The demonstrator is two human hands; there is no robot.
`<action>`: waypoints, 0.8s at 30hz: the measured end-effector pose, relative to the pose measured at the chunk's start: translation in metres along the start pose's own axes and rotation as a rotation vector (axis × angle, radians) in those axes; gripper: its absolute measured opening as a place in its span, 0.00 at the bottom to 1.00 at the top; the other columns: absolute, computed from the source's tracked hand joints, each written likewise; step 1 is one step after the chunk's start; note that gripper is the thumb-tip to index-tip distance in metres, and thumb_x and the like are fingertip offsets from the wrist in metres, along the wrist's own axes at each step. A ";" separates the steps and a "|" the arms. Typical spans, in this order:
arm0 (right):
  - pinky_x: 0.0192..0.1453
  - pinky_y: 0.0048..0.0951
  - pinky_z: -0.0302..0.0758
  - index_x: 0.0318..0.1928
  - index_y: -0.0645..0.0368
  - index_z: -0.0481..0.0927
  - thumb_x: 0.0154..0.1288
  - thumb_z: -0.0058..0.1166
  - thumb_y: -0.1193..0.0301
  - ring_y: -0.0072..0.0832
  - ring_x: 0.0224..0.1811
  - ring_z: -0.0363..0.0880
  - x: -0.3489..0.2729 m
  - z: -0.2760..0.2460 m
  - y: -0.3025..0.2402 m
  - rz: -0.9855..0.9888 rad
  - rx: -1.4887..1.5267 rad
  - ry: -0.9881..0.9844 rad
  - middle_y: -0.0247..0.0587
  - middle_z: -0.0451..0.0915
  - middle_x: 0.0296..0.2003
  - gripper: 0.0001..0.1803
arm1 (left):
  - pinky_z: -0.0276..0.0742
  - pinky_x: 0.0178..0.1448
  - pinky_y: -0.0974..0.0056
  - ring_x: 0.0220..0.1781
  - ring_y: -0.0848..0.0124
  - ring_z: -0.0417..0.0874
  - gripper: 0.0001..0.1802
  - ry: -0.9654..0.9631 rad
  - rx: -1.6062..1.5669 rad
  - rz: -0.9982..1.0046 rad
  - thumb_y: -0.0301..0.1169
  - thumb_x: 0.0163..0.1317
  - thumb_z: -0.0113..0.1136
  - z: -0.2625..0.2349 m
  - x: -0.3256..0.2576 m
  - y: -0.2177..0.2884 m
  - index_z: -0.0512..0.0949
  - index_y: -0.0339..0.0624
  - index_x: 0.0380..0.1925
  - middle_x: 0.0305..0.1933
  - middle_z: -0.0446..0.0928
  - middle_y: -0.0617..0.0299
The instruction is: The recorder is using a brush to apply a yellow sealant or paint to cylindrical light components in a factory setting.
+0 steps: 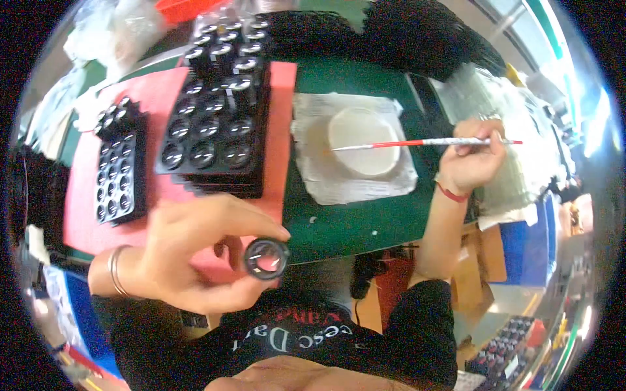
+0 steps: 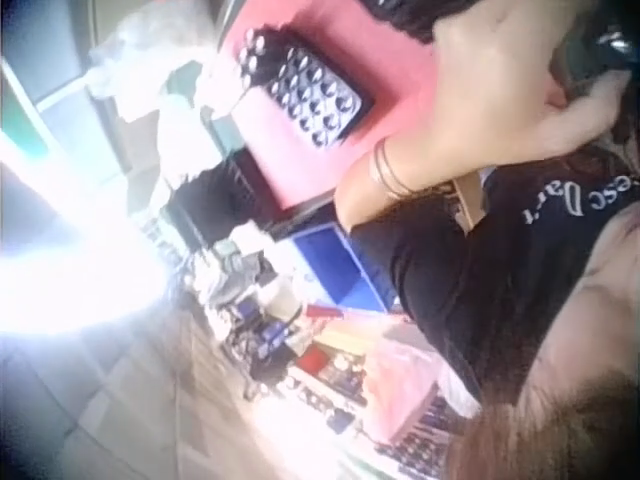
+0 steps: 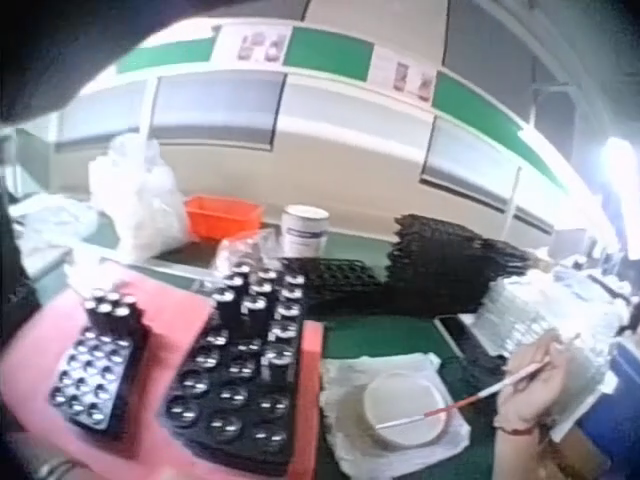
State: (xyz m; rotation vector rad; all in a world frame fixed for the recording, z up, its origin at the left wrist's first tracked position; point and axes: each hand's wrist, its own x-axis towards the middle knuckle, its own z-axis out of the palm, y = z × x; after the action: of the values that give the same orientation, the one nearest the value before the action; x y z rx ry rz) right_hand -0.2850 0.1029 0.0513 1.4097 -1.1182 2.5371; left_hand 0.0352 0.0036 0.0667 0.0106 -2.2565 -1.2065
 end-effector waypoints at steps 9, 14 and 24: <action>0.18 0.20 0.48 0.20 0.56 0.61 0.59 0.35 0.63 0.18 0.10 0.51 -0.005 0.000 0.007 -0.040 0.001 0.054 0.32 0.56 0.10 0.14 | 0.63 0.28 0.81 0.26 0.86 0.68 0.14 0.726 0.518 -0.263 0.26 0.50 0.60 -0.130 -0.032 -0.018 0.74 0.37 0.39 0.31 0.73 0.70; 0.19 0.21 0.49 0.20 0.56 0.61 0.59 0.35 0.63 0.18 0.11 0.51 -0.004 0.001 0.012 -0.034 -0.006 0.034 0.31 0.56 0.10 0.14 | 0.61 0.28 0.77 0.22 0.83 0.65 0.15 0.603 0.751 -0.594 0.30 0.45 0.64 -0.150 -0.054 -0.046 0.75 0.37 0.33 0.28 0.73 0.68; 0.22 0.21 0.51 0.21 0.56 0.61 0.59 0.35 0.64 0.18 0.12 0.52 -0.004 -0.003 0.010 -0.057 -0.036 0.021 0.30 0.55 0.10 0.13 | 0.65 0.29 0.68 0.23 0.72 0.70 0.14 0.472 0.824 -0.555 0.29 0.44 0.63 -0.154 -0.062 -0.097 0.76 0.31 0.30 0.22 0.74 0.57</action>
State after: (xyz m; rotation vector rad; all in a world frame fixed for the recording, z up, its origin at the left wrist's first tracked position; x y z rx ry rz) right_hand -0.2884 0.0981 0.0417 1.3830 -1.0988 2.4748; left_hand 0.1377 -0.1546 0.0288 1.1599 -2.1919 -0.3408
